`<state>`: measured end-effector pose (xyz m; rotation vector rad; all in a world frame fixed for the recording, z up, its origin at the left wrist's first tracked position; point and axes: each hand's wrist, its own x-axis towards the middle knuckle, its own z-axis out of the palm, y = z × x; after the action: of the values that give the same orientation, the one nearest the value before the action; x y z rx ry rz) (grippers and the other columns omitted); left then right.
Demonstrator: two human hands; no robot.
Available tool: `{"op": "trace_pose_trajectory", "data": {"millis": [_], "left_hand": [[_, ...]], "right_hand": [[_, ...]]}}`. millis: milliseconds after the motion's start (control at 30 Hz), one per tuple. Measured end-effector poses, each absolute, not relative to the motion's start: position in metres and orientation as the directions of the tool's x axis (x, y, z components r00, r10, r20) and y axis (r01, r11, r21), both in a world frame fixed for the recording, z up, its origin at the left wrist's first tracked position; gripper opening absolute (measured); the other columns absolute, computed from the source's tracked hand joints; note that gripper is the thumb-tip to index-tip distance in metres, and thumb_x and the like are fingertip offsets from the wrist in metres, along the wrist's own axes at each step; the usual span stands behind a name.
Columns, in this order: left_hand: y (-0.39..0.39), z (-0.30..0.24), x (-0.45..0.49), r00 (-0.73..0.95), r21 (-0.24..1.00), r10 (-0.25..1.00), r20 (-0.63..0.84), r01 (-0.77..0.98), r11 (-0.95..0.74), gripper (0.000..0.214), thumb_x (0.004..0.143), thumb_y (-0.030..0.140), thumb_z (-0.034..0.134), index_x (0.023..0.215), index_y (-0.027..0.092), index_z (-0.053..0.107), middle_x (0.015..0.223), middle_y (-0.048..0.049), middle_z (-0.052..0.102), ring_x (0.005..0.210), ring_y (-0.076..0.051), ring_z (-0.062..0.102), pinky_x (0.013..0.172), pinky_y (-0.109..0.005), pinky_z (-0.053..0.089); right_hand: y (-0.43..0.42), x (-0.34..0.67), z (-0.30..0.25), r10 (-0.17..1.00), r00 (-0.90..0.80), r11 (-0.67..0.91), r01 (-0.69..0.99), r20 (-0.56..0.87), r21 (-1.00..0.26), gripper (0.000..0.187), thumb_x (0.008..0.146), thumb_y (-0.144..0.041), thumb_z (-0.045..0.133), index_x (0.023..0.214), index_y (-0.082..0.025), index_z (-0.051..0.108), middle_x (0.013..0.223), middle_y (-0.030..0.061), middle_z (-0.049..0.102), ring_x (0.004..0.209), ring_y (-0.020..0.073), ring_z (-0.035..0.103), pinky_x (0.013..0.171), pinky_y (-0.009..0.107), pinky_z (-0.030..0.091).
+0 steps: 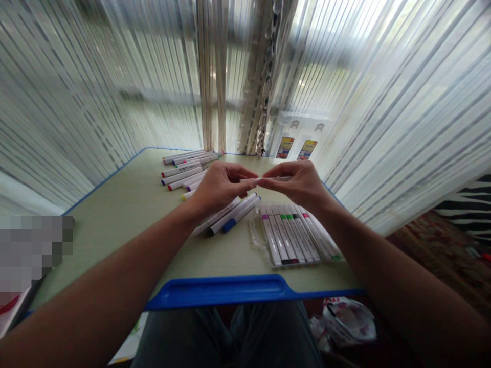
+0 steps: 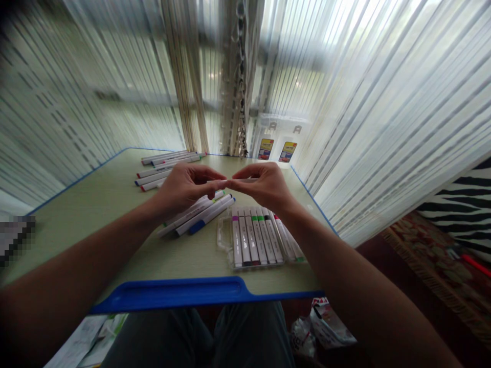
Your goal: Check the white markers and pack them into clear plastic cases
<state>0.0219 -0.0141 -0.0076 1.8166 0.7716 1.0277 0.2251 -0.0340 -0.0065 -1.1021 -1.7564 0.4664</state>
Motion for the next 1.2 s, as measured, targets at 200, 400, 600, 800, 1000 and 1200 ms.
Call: {"op": "trace_pose_trajectory", "data": {"millis": [200,400,600,800,1000,1200], "left_hand": [[-0.015,-0.007,0.022,0.492,0.904,0.806,0.33,0.082,-0.42,0.024,0.077,0.022,0.076,0.096,0.007,0.077,0.067,-0.0065,0.071,0.056,-0.01,0.059,0.054,-0.021,0.047],[-0.012,-0.009,0.021,0.509,0.902,0.786,0.35,0.044,-0.43,0.027,0.078,0.027,0.077,0.096,0.008,0.077,0.071,-0.0072,0.072,0.058,-0.011,0.06,0.055,-0.022,0.048],[-0.009,-0.01,0.021,0.462,0.888,0.798,0.386,0.048,-0.458,0.028,0.076,0.033,0.08,0.09,0.008,0.076,0.07,-0.0059,0.07,0.056,-0.01,0.059,0.052,-0.021,0.046],[-0.005,-0.011,0.021,0.396,0.881,0.816,0.421,0.037,-0.473,0.018,0.079,0.025,0.076,0.088,0.01,0.074,0.067,-0.0032,0.067,0.053,-0.009,0.057,0.052,-0.022,0.047],[-0.003,-0.009,0.02,0.337,0.929,0.866,0.369,-0.101,-0.356,0.009,0.081,0.016,0.068,0.088,0.011,0.072,0.069,-0.002,0.066,0.051,-0.009,0.057,0.052,-0.023,0.048],[-0.001,-0.007,0.018,0.3,0.956,0.916,0.265,-0.206,-0.209,0.011,0.083,0.013,0.061,0.088,0.011,0.071,0.07,-0.0036,0.066,0.05,-0.01,0.058,0.051,-0.023,0.047]], "right_hand": [[-0.035,0.226,-0.007,0.813,-0.118,0.537,0.534,0.57,-0.654,0.031,0.067,-0.046,0.087,0.071,-0.015,0.08,0.059,0.0036,0.07,0.053,0.0114,0.057,0.05,0.024,0.039],[-0.035,0.224,-0.006,0.85,-0.103,0.503,0.451,0.517,-0.737,0.029,0.068,-0.043,0.086,0.073,-0.015,0.08,0.063,0.0045,0.071,0.054,0.0104,0.057,0.051,0.024,0.042],[-0.038,0.22,-0.001,0.867,-0.087,0.479,0.416,0.491,-0.773,0.02,0.07,-0.032,0.086,0.072,-0.014,0.079,0.062,0.0033,0.069,0.054,0.0091,0.056,0.051,0.023,0.041],[-0.038,0.221,0.0,0.912,-0.078,0.406,0.31,0.402,-0.86,0.02,0.073,-0.032,0.084,0.079,-0.014,0.079,0.058,-0.0002,0.063,0.048,0.0069,0.048,0.043,0.023,0.034],[-0.034,0.225,-0.004,0.913,-0.085,0.407,0.24,0.398,-0.882,0.027,0.074,-0.036,0.082,0.089,-0.014,0.08,0.064,0.0014,0.067,0.043,0.0057,0.044,0.038,0.023,0.031],[-0.032,0.227,-0.005,0.918,-0.119,0.391,0.094,0.379,-0.916,0.026,0.077,-0.035,0.081,0.094,-0.016,0.08,0.074,0.0031,0.071,0.046,0.0051,0.045,0.04,0.022,0.035]]}}
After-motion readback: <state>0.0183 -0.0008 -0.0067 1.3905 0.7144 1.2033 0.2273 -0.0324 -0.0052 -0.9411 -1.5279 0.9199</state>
